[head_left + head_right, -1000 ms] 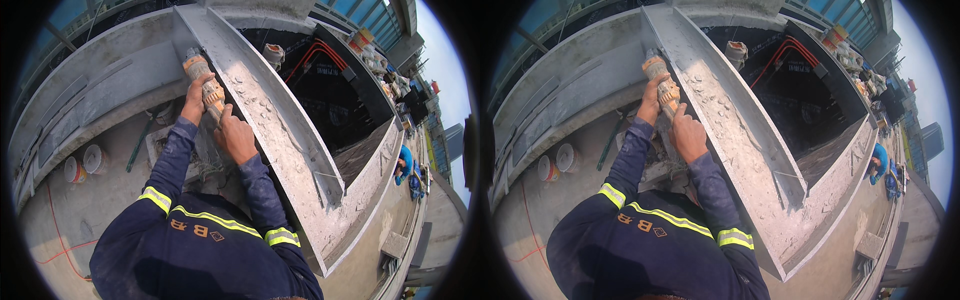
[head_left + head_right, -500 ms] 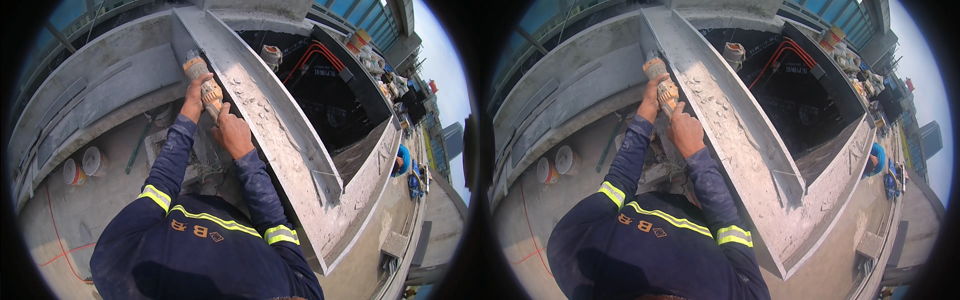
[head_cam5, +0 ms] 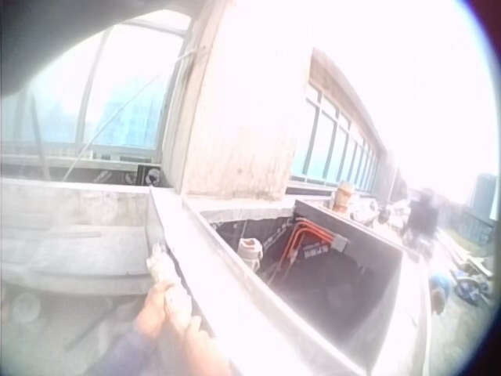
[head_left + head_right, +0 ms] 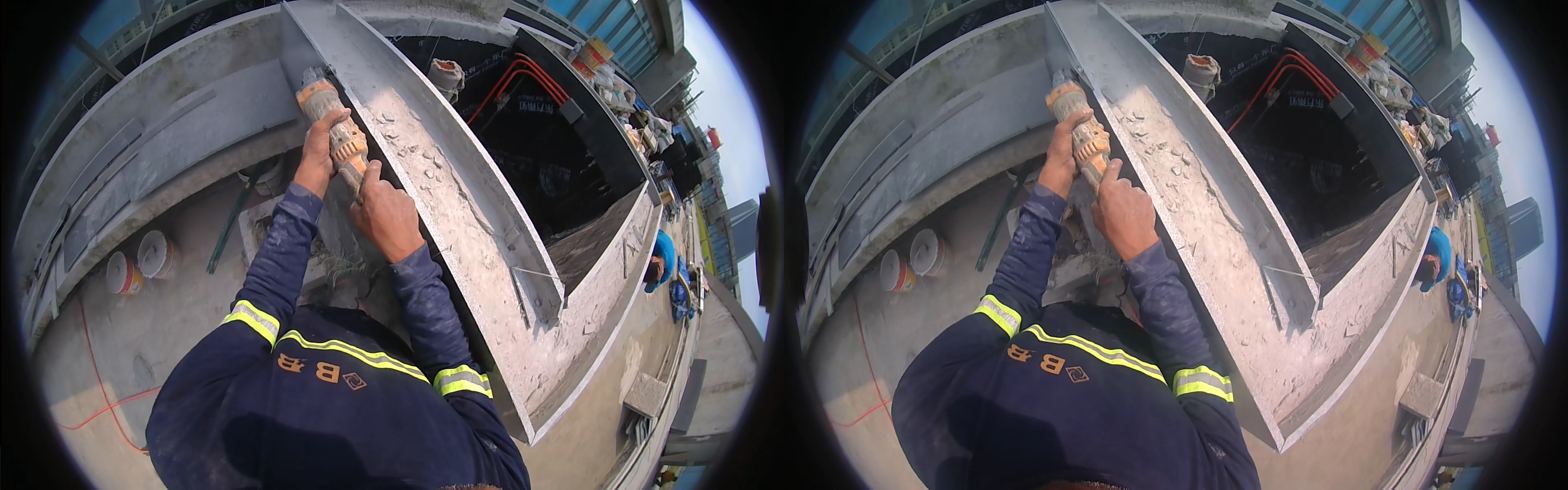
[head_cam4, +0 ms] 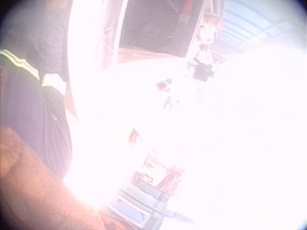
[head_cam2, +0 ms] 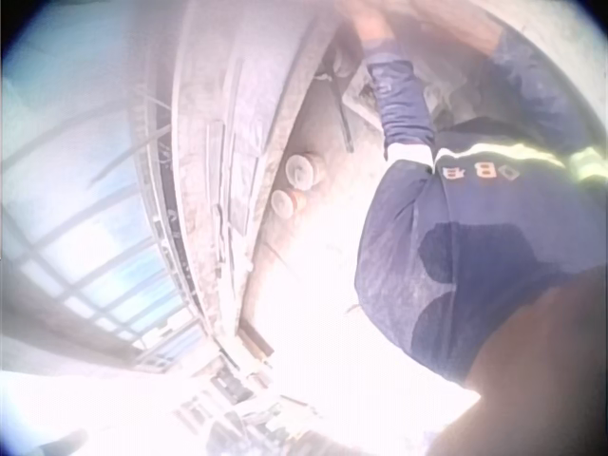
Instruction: The person uses a handheld rotary grinder to smooth a concrete ledge on a rooftop. They hold the tool with both hands and move it along the edge, generating dust. Another worker is visible in the background.
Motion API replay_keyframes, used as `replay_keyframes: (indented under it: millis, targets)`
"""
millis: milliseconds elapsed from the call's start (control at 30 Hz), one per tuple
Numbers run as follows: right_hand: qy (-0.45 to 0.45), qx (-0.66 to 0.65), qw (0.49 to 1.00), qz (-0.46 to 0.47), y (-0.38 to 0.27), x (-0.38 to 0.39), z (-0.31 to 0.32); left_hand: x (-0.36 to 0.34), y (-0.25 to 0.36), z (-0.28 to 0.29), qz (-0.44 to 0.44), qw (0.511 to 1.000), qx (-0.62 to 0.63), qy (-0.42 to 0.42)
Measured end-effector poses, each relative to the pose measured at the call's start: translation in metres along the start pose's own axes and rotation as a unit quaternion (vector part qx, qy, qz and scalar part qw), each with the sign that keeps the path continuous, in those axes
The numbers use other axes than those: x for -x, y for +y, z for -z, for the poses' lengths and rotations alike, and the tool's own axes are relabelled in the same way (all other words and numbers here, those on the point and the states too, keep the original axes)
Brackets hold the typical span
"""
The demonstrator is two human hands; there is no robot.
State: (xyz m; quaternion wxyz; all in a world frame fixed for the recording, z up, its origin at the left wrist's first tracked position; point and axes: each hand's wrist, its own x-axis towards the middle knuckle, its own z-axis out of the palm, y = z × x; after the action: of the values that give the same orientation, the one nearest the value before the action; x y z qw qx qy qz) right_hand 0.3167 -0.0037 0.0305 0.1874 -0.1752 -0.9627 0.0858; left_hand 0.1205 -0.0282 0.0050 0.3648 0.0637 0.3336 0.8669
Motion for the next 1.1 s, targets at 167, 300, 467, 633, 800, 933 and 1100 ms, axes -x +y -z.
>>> replay_keyframes:
  millis: [167,300,467,633,800,933,1100]
  targets:
    - [0.008,-0.004,1.0,0.01,0.0,0.002,0.002,-0.001,-0.001,0.002,0.0,1.0,0.011,0.0]
    - [0.005,-0.012,1.0,0.002,0.0,0.005,0.005,0.002,-0.003,0.0,-0.004,1.0,0.017,0.002]
    - [0.006,-0.018,1.0,0.006,0.0,0.006,0.006,0.0,-0.003,0.004,-0.002,1.0,0.009,0.001]
    - [-0.005,-0.023,1.0,-0.007,0.001,0.001,-0.003,-0.006,-0.003,0.007,0.001,1.0,0.005,-0.01]
    - [-0.021,-0.027,0.999,-0.031,0.0,-0.011,-0.011,-0.016,-0.001,0.009,-0.001,1.0,0.007,-0.006]
    - [-0.016,-0.022,0.999,-0.021,0.001,-0.016,-0.015,-0.028,0.0,0.018,-0.002,1.0,-0.001,-0.001]
    - [-0.004,-0.017,1.0,-0.015,0.005,-0.02,-0.023,-0.033,-0.001,0.018,0.007,1.0,-0.002,-0.002]
